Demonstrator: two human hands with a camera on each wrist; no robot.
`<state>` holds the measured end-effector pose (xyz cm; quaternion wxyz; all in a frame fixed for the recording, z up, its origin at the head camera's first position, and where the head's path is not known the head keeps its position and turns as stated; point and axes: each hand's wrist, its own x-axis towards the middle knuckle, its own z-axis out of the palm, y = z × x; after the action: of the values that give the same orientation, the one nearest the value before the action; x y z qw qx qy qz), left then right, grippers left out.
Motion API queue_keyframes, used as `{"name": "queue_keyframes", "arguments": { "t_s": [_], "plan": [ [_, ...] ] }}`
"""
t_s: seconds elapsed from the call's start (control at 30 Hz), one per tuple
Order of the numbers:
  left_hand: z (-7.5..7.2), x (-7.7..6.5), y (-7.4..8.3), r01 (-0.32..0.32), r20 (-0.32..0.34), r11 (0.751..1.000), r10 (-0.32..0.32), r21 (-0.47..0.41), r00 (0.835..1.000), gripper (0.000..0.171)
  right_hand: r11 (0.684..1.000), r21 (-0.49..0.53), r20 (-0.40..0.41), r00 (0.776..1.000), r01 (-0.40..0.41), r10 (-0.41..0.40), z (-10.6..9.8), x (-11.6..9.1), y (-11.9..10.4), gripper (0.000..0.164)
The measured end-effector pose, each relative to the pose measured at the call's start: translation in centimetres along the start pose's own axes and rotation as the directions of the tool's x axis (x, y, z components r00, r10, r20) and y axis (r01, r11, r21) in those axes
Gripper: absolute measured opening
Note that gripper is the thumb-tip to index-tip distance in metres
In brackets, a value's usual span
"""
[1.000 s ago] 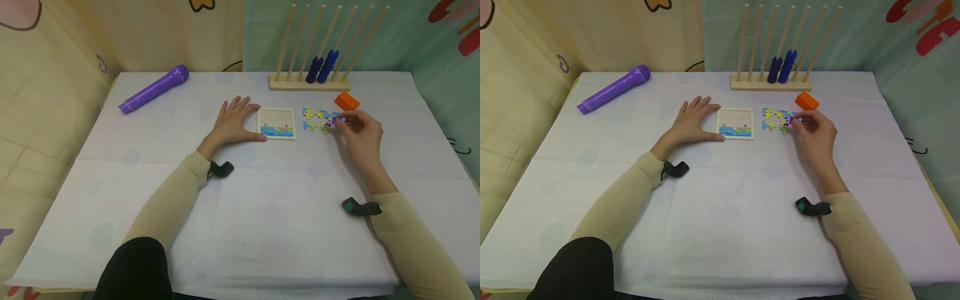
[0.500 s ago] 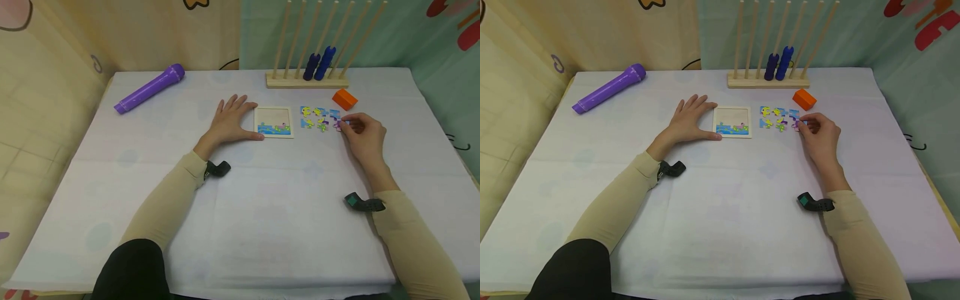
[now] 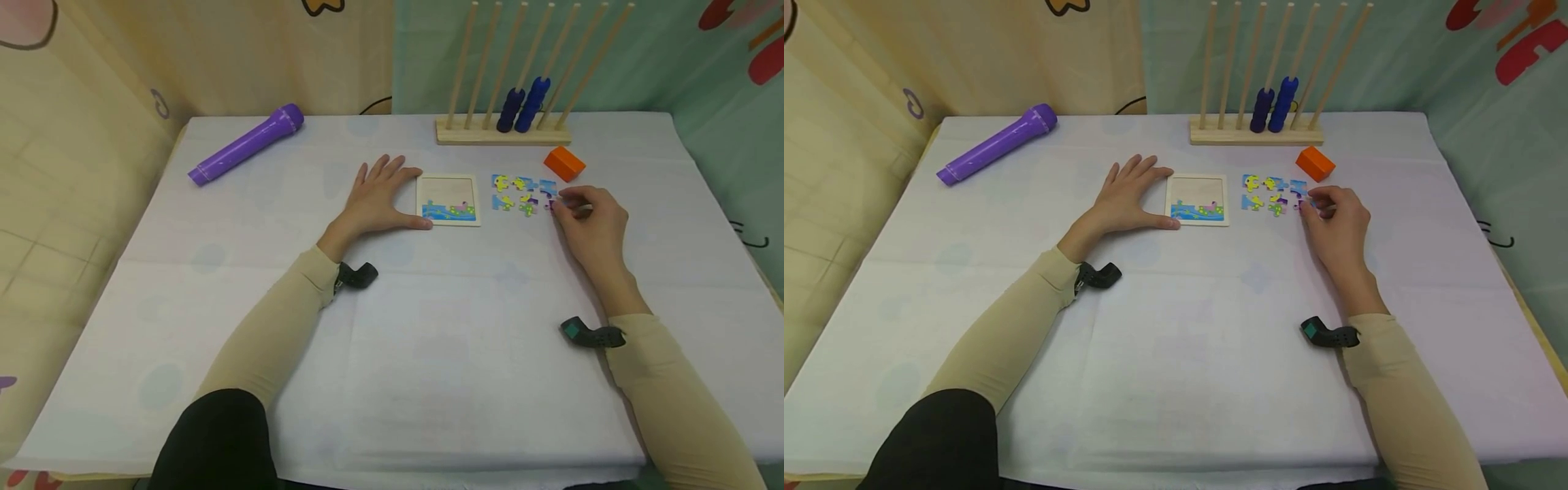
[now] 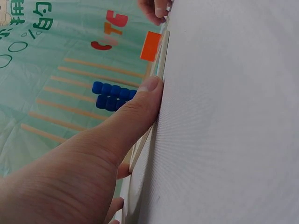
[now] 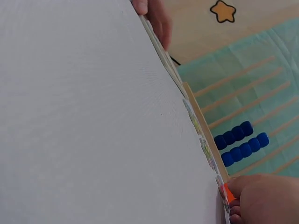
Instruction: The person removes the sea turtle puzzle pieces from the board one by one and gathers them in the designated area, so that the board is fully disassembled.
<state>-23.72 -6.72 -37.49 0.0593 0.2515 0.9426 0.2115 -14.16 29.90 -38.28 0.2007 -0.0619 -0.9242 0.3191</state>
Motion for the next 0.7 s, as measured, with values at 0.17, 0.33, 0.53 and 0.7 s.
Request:
{"name": "queue_keyframes", "arguments": {
  "t_s": [0.17,0.33,0.53,0.7],
  "plan": [
    [-0.1,0.0,0.1,0.001,0.001,1.0,-0.001,-0.003,1.0,0.105,1.0,0.016,-0.028,0.999,0.021,-0.021,0.1,0.0,0.0,0.031],
    [-0.2,0.0,0.1,0.0,0.001,1.0,0.0,-0.003,1.0,0.105,0.999,0.027,-0.048,0.998,0.042,-0.041,0.2,-0.2,-0.3,0.031],
    [-0.2,-0.1,0.1,0.001,0.002,1.0,-0.001,0.001,1.0,0.106,0.998,0.033,-0.052,0.997,0.053,-0.051,0.5,-0.3,-0.6,0.031],
    [-0.3,0.0,0.0,-0.008,0.021,1.0,0.008,0.002,1.0,0.108,0.997,0.053,-0.049,0.998,0.052,-0.049,0.6,-0.5,-1.0,0.03]
  ]
}}
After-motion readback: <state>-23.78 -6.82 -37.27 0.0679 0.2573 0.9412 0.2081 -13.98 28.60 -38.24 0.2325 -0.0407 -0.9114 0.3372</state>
